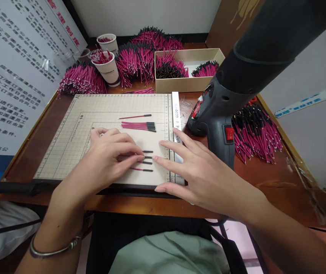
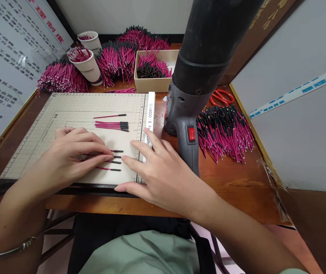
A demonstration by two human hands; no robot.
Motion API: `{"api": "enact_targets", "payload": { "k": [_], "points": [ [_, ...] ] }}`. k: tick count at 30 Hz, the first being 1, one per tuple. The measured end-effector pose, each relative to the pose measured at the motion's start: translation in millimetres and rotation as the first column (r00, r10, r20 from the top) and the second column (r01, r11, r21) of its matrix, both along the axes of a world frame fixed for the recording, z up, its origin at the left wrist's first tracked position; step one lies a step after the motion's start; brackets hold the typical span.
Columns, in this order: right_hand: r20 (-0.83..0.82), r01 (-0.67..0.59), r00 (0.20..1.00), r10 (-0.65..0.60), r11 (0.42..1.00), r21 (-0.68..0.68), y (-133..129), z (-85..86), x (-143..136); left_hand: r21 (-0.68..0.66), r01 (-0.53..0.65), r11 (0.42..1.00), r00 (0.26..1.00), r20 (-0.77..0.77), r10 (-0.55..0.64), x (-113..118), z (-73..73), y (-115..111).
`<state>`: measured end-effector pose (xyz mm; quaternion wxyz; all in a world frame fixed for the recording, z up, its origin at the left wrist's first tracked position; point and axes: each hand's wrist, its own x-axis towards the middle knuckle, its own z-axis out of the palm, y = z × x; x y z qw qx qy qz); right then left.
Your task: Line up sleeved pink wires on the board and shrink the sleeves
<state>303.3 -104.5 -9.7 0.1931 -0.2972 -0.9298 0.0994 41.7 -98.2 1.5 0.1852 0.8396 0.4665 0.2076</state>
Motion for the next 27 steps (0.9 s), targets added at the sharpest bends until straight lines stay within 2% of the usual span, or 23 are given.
{"api": "enact_targets", "payload": {
  "k": [14, 27],
  "points": [
    [0.036, -0.009, 0.999, 0.009, 1.000, 0.004, -0.8, 1.0, -0.7, 0.012, 0.000, 1.000, 1.000, -0.003, 0.000, 0.0, -1.6, -0.2],
    [-0.002, -0.005, 1.000, 0.005, 1.000, -0.006, -0.1, -0.5, -0.2, -0.035, -0.035, 0.999, 0.999, -0.008, 0.034, 2.9, 2.1, -0.8]
  ]
}}
